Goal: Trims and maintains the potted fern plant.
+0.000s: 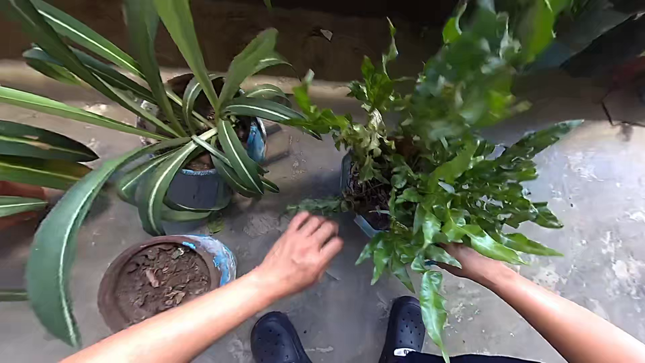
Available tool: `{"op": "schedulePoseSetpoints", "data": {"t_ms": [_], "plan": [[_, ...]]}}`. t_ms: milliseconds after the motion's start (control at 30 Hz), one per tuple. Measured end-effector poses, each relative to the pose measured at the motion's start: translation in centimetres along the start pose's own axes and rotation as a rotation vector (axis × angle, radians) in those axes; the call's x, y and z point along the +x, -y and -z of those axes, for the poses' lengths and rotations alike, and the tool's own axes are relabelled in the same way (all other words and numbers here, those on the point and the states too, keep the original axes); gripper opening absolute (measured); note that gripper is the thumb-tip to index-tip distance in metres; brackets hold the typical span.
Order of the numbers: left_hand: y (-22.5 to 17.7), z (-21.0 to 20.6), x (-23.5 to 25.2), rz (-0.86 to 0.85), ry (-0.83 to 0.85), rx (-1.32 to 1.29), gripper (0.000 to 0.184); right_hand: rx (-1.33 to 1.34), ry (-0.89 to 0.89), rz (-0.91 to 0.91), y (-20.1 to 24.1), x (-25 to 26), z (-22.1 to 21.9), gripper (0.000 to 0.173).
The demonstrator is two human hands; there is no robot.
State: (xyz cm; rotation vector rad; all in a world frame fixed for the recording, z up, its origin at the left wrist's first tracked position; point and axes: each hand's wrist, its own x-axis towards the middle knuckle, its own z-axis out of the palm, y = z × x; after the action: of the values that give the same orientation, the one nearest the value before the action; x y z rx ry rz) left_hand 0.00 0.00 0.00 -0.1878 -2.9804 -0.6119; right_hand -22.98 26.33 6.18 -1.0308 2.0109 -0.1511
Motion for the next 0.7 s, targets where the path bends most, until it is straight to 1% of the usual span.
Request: {"op": "schedulePoseSetpoints", "data": {"t_ms": [33, 67, 100, 133, 167, 200, 267, 300, 333, 367, 400, 433, 467, 500, 533, 600, 633, 700], "plan": [[-1.7, -1.1, -0.9, 0.058, 0.108, -0.168, 0.03, 0.111, 0.022, 0.017, -0.6, 0.1, -0.7, 0.041], [-3.3, -1.9, -1.5, 0.184, 0.256, -0.384, 0.044, 0.225, 0.046, 0.028, -0.8, 0.4, -1.4, 0.039], [-4.7, -2.4, -1.5, 0.331, 0.399, -0.592, 0.058, 0.314, 0.107, 0.03, -0.5, 0.6, -2.3, 0.034], [-5.7, -2.7, -1.2, 0.424, 0.481, -0.732, 0.068, 0.371, 0.17, 0.052, 0.2, 0.7, -2.9, 0.029], [-6.4, -2.7, -0.5, 0.447, 0.514, -0.79, 0.072, 0.4, 0.219, 0.086, 0.9, 0.7, -3.5, 0.027], [-6.8, -2.4, 0.4, 0.42, 0.533, -0.791, 0.068, 0.429, 0.234, 0.123, 1.6, 0.7, -3.9, 0.026], [-7.3, -1.1, 2.5, 0.332, 0.578, -0.759, 0.045, 0.476, 0.184, 0.161, 2.9, 0.4, -4.3, 0.026], [-7.5, -0.5, 3.5, 0.321, 0.616, -0.759, 0.037, 0.462, 0.13, 0.163, 3.4, 0.1, -4.0, 0.027], [-7.6, -0.2, 4.3, 0.343, 0.668, -0.785, 0.036, 0.405, 0.062, 0.179, 3.7, -0.3, -3.6, 0.029], [-7.4, -0.2, 4.7, 0.382, 0.697, -0.826, 0.036, 0.316, -0.043, 0.243, 3.6, -0.7, -3.5, 0.033], [-7.0, -0.3, 4.9, 0.421, 0.707, -0.871, 0.036, 0.196, -0.206, 0.367, 3.2, -1.0, -4.0, 0.032], [-6.5, -0.4, 4.9, 0.456, 0.708, -0.926, 0.034, 0.059, -0.387, 0.522, 2.6, -0.8, -4.6, 0.027], [-6.1, -0.5, 4.8, 0.5, 0.706, -1.001, 0.031, -0.072, -0.497, 0.649, 2.0, -0.5, -4.9, 0.021], [-5.7, -0.4, 4.7, 0.542, 0.709, -1.084, 0.028, -0.201, -0.555, 0.741, 1.6, -0.3, -4.9, 0.015], [-5.4, -0.3, 4.6, 0.576, 0.695, -1.162, 0.025, -0.312, -0.563, 0.786, 1.6, -0.3, -4.8, 0.013], [-5.1, 0.3, 4.6, 0.597, 0.734, -1.226, 0.025, -0.415, -0.545, 0.811, 1.9, -0.4, -4.7, 0.015], [-5.1, 0.4, 4.5, 0.597, 0.758, -1.211, 0.029, -0.423, -0.517, 0.797, 2.1, -0.5, -4.9, 0.016], [-5.3, 0.6, 4.5, 0.58, 0.816, -1.175, 0.033, -0.396, -0.383, 0.723, 2.5, -0.6, -5.1, 0.02]]}}
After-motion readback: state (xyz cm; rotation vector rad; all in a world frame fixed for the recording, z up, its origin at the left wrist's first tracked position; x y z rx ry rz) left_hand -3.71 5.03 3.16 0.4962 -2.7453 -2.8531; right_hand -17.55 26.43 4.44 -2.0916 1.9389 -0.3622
